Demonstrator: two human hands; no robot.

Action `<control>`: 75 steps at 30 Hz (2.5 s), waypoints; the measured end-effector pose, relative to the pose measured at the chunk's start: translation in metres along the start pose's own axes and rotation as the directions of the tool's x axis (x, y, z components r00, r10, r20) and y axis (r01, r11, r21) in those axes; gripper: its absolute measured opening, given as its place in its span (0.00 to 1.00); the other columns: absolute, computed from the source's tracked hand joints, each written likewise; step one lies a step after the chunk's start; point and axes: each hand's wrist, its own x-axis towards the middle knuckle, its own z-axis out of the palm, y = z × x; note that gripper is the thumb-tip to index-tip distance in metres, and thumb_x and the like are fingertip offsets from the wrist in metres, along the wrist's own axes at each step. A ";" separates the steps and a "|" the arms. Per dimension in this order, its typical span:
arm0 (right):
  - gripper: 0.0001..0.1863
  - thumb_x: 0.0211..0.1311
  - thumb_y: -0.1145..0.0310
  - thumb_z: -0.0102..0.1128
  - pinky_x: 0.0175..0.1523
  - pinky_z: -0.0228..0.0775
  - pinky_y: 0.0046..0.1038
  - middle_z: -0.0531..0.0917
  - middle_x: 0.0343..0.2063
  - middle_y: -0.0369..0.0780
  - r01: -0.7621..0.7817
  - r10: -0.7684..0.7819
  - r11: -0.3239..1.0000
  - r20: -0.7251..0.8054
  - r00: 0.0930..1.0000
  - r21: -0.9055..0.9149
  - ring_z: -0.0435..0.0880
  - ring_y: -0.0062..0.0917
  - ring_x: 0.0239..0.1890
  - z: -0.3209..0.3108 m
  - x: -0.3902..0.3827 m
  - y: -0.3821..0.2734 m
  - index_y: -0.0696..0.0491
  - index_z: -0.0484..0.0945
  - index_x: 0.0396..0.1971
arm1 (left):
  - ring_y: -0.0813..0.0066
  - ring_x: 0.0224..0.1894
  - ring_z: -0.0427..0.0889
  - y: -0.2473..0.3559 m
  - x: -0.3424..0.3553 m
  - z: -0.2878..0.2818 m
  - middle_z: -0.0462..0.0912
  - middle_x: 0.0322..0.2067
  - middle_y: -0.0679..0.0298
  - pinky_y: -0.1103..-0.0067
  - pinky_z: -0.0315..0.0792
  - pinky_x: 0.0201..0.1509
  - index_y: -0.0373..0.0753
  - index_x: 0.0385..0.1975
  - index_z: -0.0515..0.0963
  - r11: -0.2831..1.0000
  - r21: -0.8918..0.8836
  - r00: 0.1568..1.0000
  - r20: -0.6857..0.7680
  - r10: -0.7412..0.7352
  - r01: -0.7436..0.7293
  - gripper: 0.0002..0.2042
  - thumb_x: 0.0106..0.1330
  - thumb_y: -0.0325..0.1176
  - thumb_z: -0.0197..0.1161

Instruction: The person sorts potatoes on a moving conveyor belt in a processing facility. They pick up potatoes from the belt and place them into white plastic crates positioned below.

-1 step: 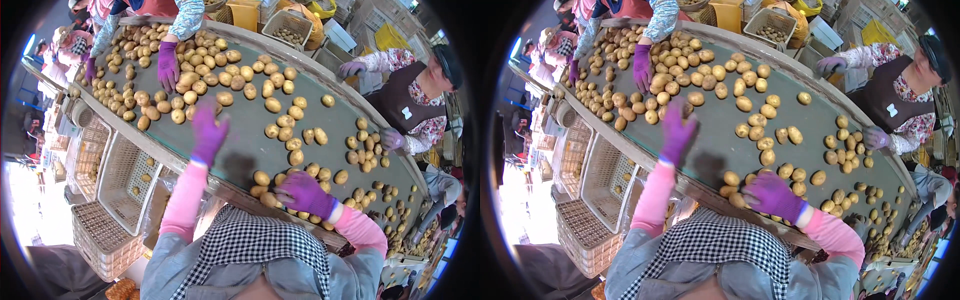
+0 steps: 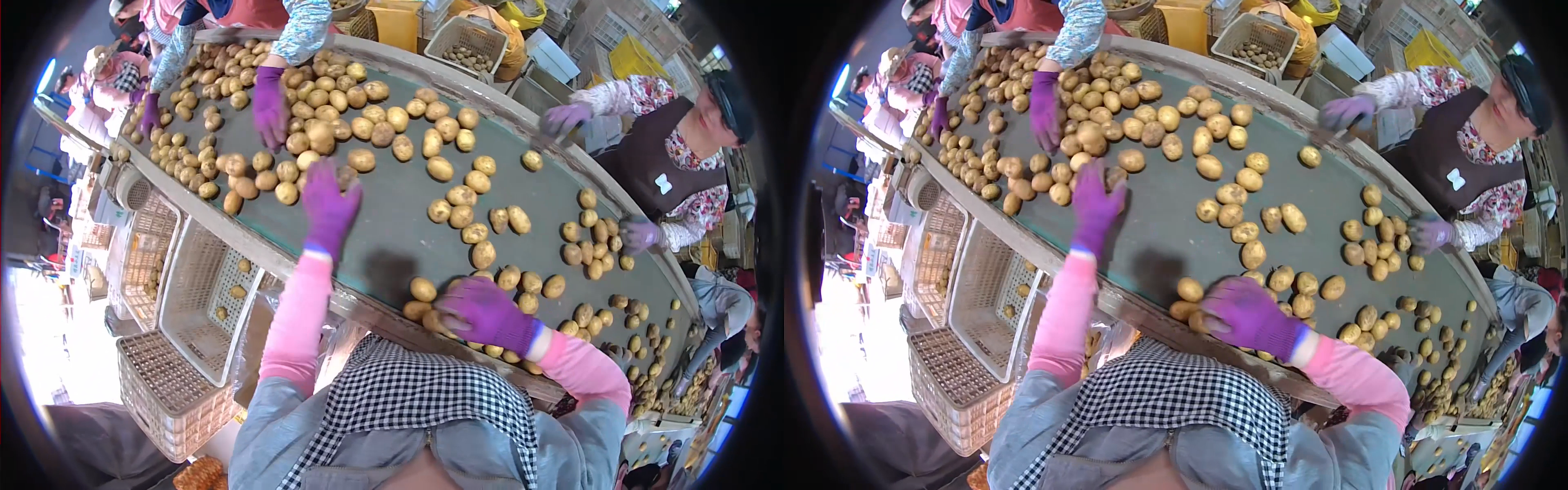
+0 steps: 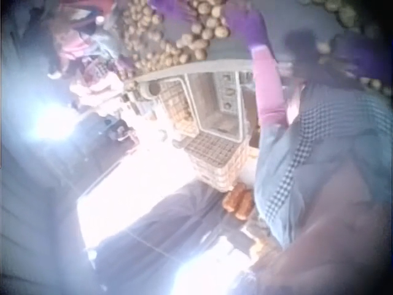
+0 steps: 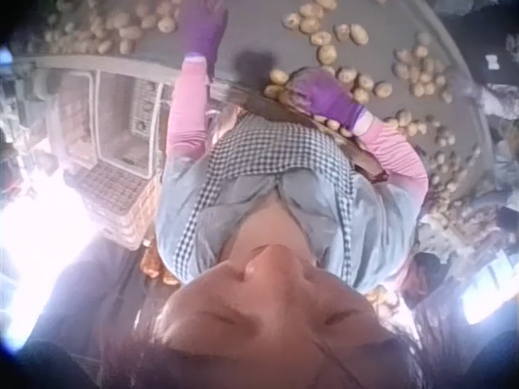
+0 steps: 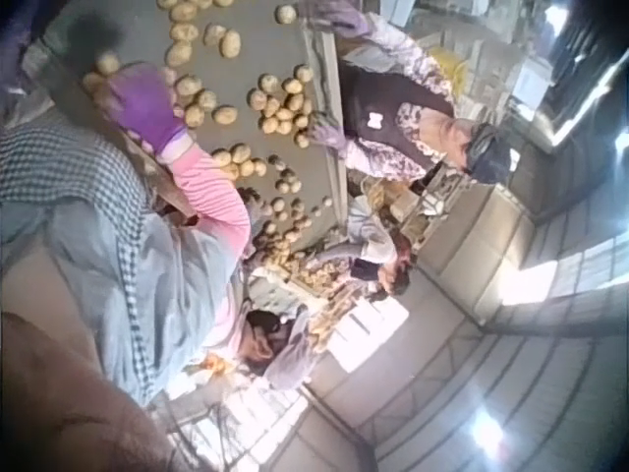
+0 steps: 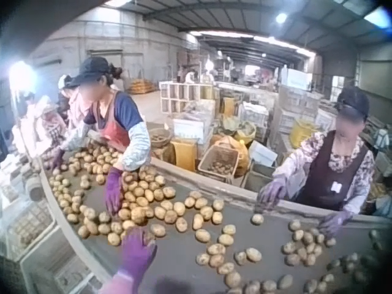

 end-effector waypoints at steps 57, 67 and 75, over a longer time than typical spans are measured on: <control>0.13 0.55 0.51 0.64 0.37 0.73 0.38 0.86 0.27 0.36 -0.125 0.438 0.857 0.580 0.686 -0.499 0.85 0.33 0.32 -0.084 -0.307 0.047 0.45 0.86 0.26 | 0.50 0.60 0.79 0.251 -0.223 -0.036 0.79 0.61 0.53 0.59 0.70 0.63 0.48 0.63 0.79 0.996 0.043 0.960 0.272 0.065 -0.079 0.28 0.61 0.42 0.71; 0.11 0.59 0.53 0.64 0.40 0.75 0.39 0.87 0.27 0.38 -0.402 0.667 0.637 0.209 0.715 -0.658 0.88 0.34 0.34 -0.184 -0.296 0.061 0.44 0.88 0.30 | 0.45 0.58 0.81 0.327 -0.252 -0.018 0.80 0.58 0.50 0.60 0.78 0.61 0.39 0.58 0.79 0.882 -0.460 0.873 0.385 0.300 -0.100 0.24 0.60 0.35 0.71; 0.12 0.63 0.58 0.64 0.43 0.78 0.43 0.87 0.34 0.44 -0.270 0.259 0.963 -0.242 0.935 -0.012 0.86 0.43 0.37 -0.129 -0.160 0.072 0.49 0.86 0.40 | 0.45 0.65 0.76 0.295 -0.253 0.002 0.77 0.65 0.49 0.58 0.69 0.68 0.38 0.64 0.76 0.774 -0.633 0.979 0.139 0.148 -0.027 0.26 0.66 0.34 0.70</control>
